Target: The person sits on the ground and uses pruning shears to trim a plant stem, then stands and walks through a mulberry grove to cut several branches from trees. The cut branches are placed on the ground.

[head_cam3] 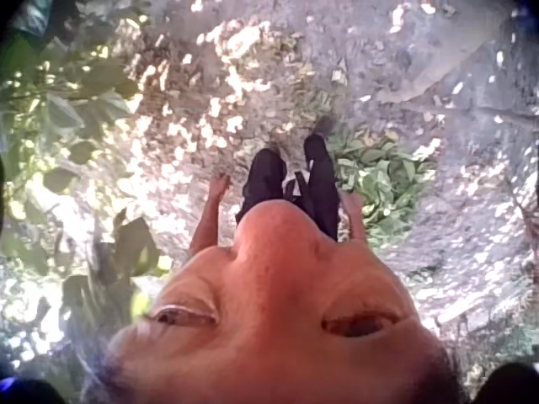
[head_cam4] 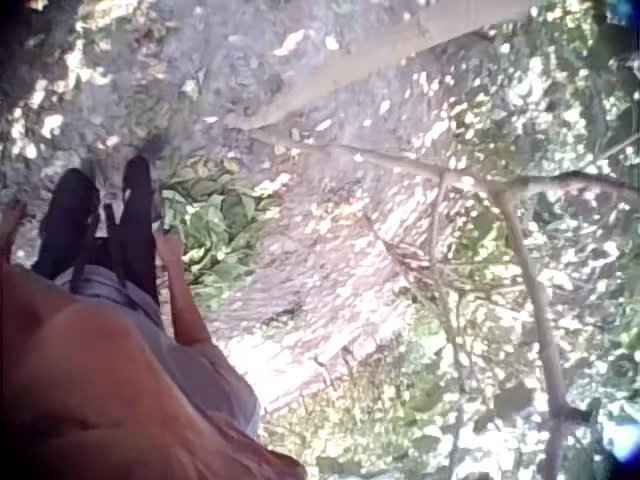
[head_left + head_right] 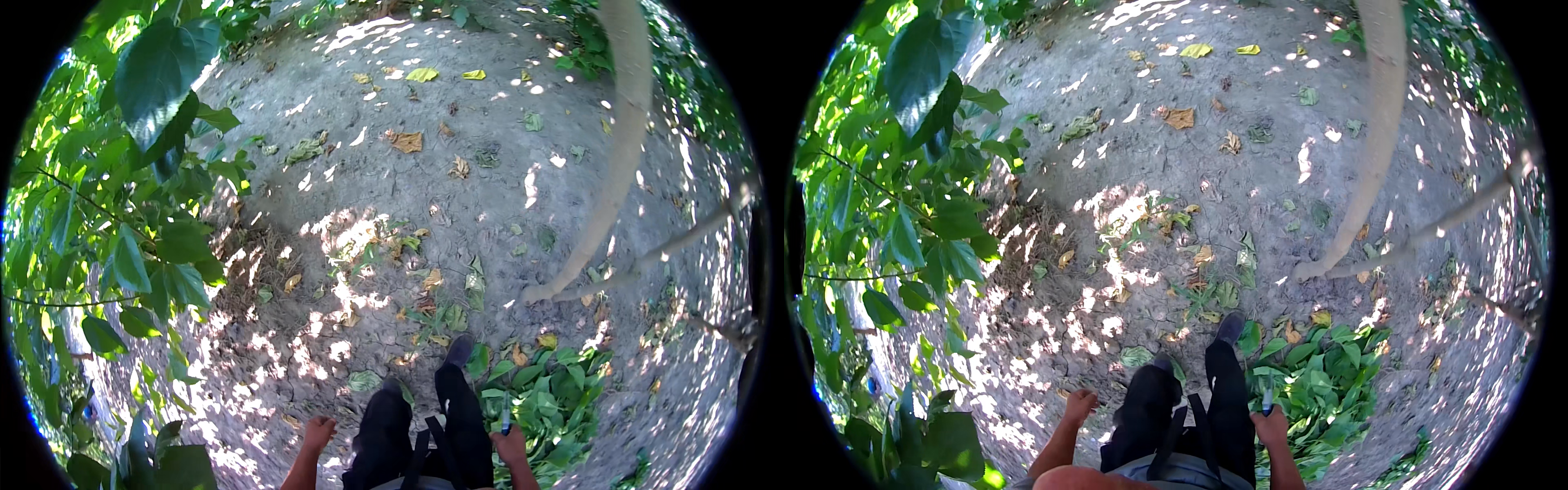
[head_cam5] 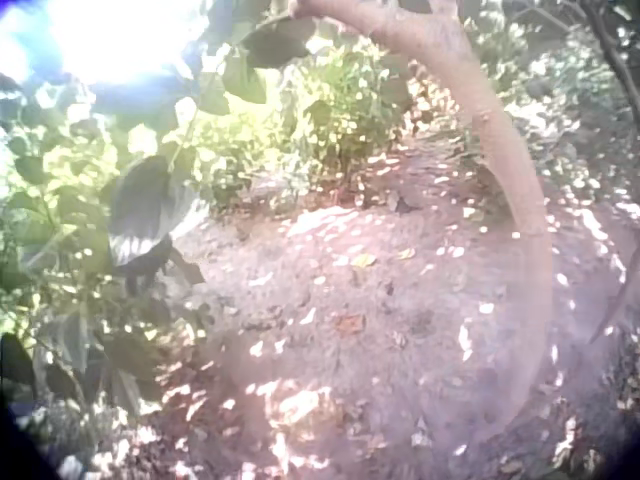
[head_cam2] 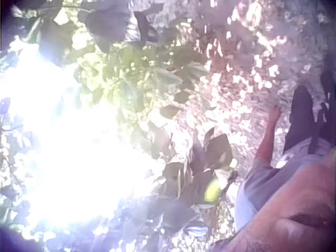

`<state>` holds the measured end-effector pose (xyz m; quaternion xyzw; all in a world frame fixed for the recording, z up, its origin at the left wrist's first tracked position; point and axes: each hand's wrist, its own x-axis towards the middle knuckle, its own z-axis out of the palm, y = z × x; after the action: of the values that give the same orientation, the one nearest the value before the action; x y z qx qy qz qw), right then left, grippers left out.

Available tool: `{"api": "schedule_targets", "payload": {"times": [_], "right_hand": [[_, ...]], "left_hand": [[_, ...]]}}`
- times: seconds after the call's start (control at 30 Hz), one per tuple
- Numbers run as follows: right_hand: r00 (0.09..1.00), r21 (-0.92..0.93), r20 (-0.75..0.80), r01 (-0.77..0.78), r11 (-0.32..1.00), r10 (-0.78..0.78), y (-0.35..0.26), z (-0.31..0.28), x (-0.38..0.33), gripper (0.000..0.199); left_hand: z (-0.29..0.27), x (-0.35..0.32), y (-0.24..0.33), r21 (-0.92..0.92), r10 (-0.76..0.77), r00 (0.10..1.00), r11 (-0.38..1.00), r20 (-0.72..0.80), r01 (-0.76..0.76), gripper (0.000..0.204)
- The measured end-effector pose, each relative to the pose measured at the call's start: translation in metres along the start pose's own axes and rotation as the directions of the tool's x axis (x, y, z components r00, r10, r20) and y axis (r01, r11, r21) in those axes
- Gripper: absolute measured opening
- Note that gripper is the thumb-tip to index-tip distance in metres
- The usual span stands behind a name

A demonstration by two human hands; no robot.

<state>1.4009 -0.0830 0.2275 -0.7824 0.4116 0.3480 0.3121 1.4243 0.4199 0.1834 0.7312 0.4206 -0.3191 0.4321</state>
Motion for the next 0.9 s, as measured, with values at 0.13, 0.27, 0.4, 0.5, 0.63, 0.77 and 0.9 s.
{"api": "schedule_targets", "payload": {"times": [0.13, 0.27, 0.4, 0.5, 0.63, 0.77, 0.9], "right_hand": [[0.993, 0.018, -0.112, 0.038, 0.999, -0.036, -0.010, -0.046, 0.063, 0.042], [0.987, -0.011, -0.152, 0.056, 0.998, -0.057, -0.062, -0.070, 0.100, 0.041], [0.994, -0.040, -0.098, 0.033, 0.999, -0.037, -0.125, -0.068, 0.115, 0.043], [0.999, -0.051, -0.037, 0.034, 0.998, -0.036, -0.184, -0.060, 0.128, 0.048], [0.996, -0.035, -0.033, 0.077, 0.996, -0.078, -0.260, -0.051, 0.135, 0.056], [0.993, 0.009, 0.067, 0.099, 0.995, -0.100, -0.365, -0.055, 0.151, 0.056], [0.982, 0.110, 0.068, 0.166, 0.980, -0.174, -0.444, -0.067, 0.163, 0.063]], "left_hand": [[0.027, 0.006, 0.008, 0.059, -0.141, 0.988, 0.989, 0.055, 0.138, 0.034], [0.040, 0.010, 0.036, 0.073, -0.232, 0.971, 0.971, 0.049, 0.229, 0.031], [0.044, 0.035, 0.062, 0.003, -0.245, 0.966, 0.969, 0.086, 0.246, 0.033], [0.038, 0.071, 0.095, 0.081, -0.257, 0.952, 0.966, 0.166, 0.246, 0.030], [0.016, 0.132, 0.156, 0.061, -0.189, 0.959, 0.982, 0.212, 0.180, 0.031], [-0.015, 0.162, 0.222, -0.037, -0.171, 0.977, 0.984, 0.125, 0.176, 0.033], [-0.026, 0.185, 0.278, -0.058, -0.223, 0.965, 0.971, 0.142, 0.233, 0.034]]}}
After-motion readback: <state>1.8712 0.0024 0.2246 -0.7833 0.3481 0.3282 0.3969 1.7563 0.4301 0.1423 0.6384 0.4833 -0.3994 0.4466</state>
